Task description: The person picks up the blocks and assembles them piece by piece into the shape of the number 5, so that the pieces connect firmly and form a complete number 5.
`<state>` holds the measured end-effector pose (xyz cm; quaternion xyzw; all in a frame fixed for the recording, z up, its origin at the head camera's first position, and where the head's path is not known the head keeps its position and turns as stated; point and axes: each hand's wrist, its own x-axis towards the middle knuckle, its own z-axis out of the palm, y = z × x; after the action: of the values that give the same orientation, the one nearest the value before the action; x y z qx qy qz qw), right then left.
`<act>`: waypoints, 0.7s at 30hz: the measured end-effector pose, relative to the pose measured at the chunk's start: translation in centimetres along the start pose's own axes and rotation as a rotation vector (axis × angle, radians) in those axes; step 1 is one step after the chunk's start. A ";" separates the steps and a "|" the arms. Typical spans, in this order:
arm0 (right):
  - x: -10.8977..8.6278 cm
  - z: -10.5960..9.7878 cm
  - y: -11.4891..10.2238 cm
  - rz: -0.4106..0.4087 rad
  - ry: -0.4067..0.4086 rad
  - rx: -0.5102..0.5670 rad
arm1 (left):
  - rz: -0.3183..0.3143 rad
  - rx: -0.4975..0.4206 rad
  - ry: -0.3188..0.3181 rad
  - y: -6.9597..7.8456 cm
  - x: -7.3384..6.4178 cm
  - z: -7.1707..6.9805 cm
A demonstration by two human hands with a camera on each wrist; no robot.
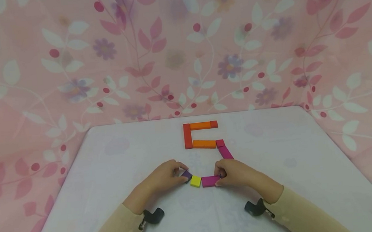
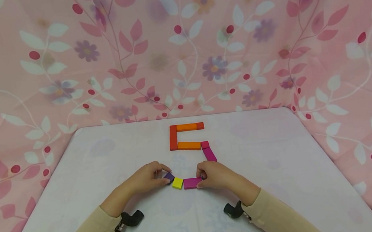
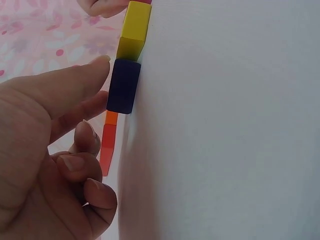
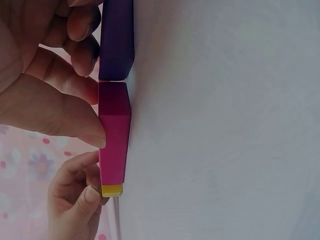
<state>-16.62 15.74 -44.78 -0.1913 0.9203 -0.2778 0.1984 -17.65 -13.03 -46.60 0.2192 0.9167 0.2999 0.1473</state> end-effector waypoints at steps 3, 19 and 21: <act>-0.1 -0.2 0.2 0.007 0.001 0.002 | -0.002 0.000 0.003 0.0 0.0 0.0; -1.6 -4.1 3.0 0.009 0.148 0.006 | -0.127 0.009 0.128 -1.5 -0.8 -1.1; -1.9 -4.8 3.5 0.006 0.176 -0.009 | -0.152 -0.004 0.152 -1.7 -1.2 -1.6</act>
<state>-18.13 21.40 -42.61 -0.1643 0.9359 -0.2888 0.1166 -17.82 -15.59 -46.23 0.1253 0.9386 0.3056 0.0999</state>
